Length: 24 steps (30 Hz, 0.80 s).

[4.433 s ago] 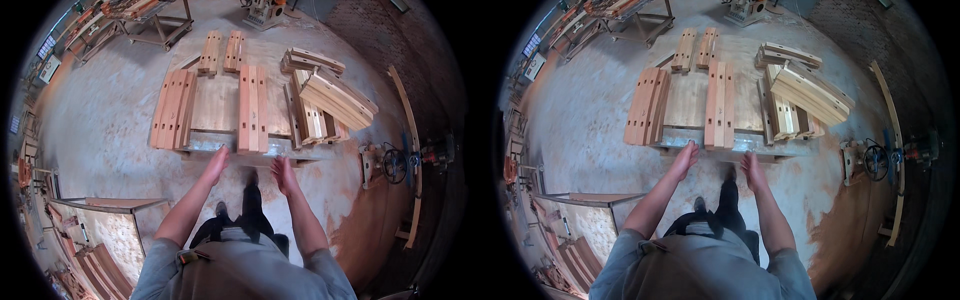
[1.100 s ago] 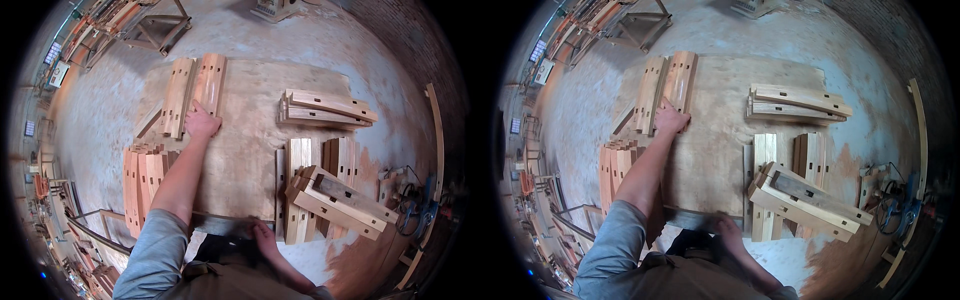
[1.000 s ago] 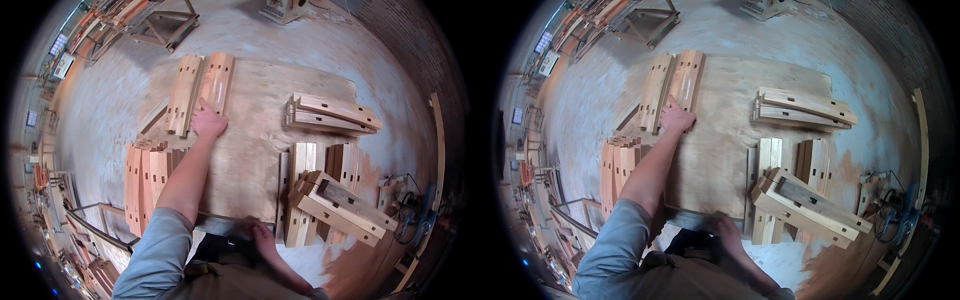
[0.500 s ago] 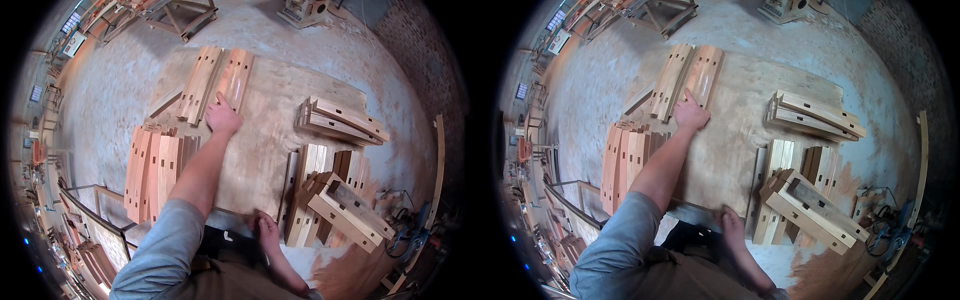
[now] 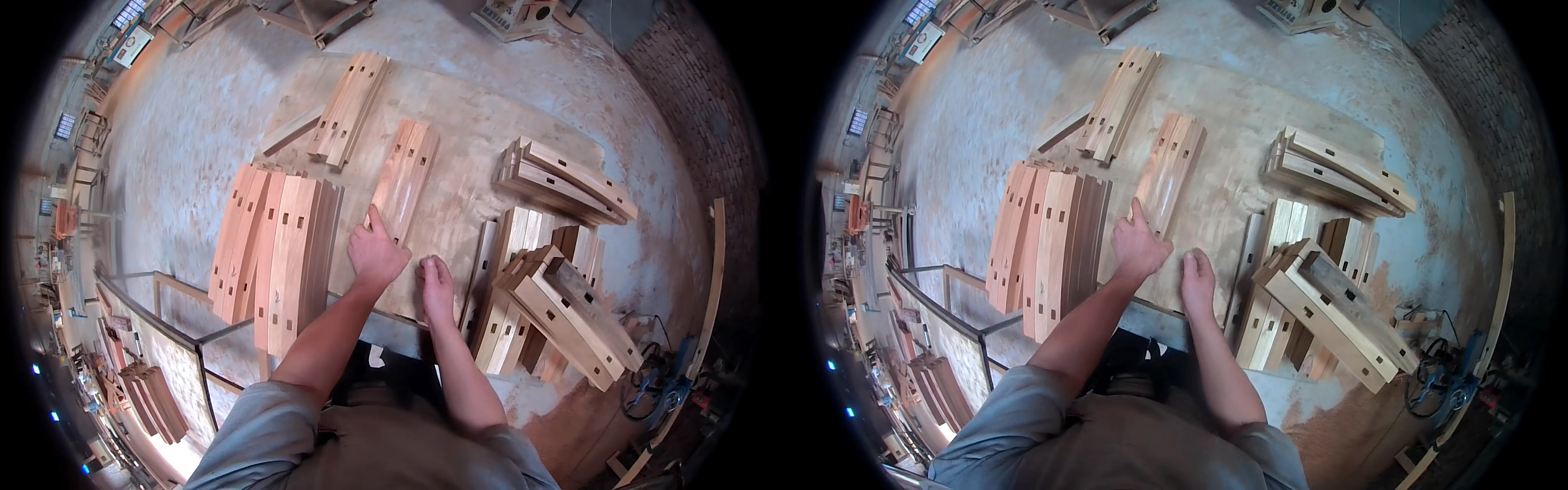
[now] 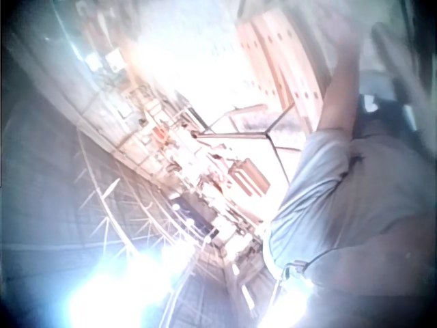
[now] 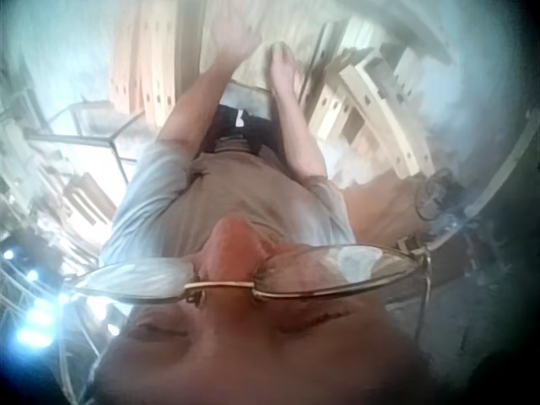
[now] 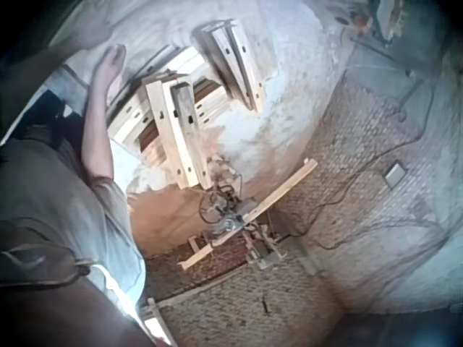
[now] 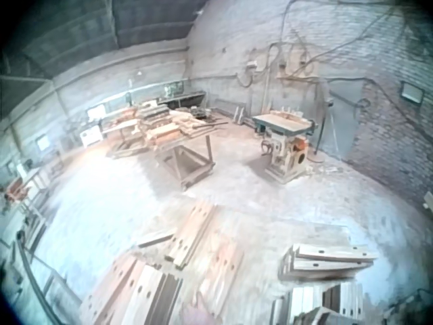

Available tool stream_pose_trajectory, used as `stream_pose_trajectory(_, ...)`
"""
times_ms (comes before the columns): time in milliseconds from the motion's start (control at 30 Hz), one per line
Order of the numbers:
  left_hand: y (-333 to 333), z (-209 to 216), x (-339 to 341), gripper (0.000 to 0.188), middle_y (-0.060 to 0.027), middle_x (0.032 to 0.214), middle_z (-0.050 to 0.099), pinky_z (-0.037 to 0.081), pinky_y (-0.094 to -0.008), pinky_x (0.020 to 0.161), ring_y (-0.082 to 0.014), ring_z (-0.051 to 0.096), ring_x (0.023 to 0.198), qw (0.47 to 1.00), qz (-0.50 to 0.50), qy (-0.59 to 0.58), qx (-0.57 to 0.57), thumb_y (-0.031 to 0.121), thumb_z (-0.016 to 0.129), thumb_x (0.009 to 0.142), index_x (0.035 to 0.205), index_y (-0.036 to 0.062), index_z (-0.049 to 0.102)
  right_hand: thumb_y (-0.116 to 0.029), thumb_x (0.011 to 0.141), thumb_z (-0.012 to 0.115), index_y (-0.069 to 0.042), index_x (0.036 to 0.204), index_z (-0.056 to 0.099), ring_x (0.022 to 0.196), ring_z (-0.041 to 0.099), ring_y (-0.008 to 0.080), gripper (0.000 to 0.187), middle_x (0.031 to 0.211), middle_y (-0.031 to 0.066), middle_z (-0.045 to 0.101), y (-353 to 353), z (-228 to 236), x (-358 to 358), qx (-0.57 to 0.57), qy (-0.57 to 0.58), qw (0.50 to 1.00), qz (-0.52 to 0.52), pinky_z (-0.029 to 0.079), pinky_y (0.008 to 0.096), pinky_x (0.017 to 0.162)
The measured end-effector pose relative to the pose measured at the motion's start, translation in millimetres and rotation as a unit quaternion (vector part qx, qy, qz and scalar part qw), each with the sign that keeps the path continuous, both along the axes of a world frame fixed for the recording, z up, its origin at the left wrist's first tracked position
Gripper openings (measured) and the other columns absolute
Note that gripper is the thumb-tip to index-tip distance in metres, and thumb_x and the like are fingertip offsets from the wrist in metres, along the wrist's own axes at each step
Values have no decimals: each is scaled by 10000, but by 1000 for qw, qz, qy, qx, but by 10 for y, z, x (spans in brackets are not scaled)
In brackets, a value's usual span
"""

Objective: The person picks up multiple pre-drilled wooden planks from a pile and stacks them neatly on a workbench. The person repeatedly lifts, aligns, and places the planks into organized stacks, then moves the workbench to another location in the workshop.

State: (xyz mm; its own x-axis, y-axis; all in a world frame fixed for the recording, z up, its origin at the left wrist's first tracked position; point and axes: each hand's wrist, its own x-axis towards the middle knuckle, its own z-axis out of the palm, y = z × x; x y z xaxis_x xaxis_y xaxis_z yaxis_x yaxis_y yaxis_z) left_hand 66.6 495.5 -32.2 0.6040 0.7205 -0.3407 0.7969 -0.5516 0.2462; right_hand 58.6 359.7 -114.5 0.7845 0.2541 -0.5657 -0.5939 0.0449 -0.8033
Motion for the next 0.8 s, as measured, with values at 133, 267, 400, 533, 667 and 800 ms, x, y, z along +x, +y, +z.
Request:
stream_pose_trajectory(133, -119, 108, -149, 1089, -280, 1168, 448, 410, -432, 941, -390, 481, 1090, 994, 36, -16, -102, 315, 749, 598, 1455, 45, 134, -302, 962, 504, 49, 1249, 501, 1079, 539, 210, 453, 1196, 156, 575, 161, 135, 124, 7, 62, 997, 46, 420, 339, 938)
stream_pose_trajectory(267, -177, 91, -310, 1118, -251, 1147, 460, 433, -399, 925, -365, 499, 1075, 990, 79, -15, -119, 340, 755, 590, 1458, 35, 121, -418, 949, 485, 6, 1303, 465, 1147, 517, 260, 553, 1246, 159, 546, 325, 64, 145, 164, 176, 971, 16, 405, 389, 977)
stream_pose_trajectory(400, -230, 235, -577, 1140, -266, 1175, 452, 433, -401, 929, -367, 501, 1079, 983, 54, -4, -173, 371, 751, 591, 1460, 33, 95, -551, 916, 451, -53, 1351, 423, 1168, 511, 309, 661, 1281, 149, 527, 303, 72, 135, 186, 335, 924, -11, 408, 466, 987)
stream_pose_trajectory(533, -242, 533, -975, 1142, -287, 1211, 438, 417, -423, 942, -375, 467, 1132, 978, 16, 19, -209, 391, 738, 595, 1453, 2, 94, -571, 900, 449, -76, 1352, 422, 1179, 505, 326, 671, 1309, 143, 512, 261, 725, -178, 209, 302, 930, 2, 411, 499, 1002)
stream_pose_trajectory(667, -266, 1381, -1512, 1122, -257, 1173, 448, 417, -409, 935, -377, 479, 1094, 968, -20, -32, -246, 377, 774, 586, 1443, -2, 155, -589, 901, 438, -38, 1411, 305, 1248, 425, 310, 763, 1390, 154, 409, 92, 1397, -759, 138, 200, 967, -78, 360, 443, 1051)
stream_pose_trajectory(800, -239, 2146, -1984, 1029, -259, 1169, 409, 371, -416, 962, -398, 453, 1094, 939, -85, -156, -294, 238, 729, 638, 1454, 25, 139, -584, 933, 369, -20, 1430, 235, 1287, 376, 296, 764, 1423, 176, 343, -22, 2347, -1092, 186, 125, 973, -61, 321, 430, 1074)
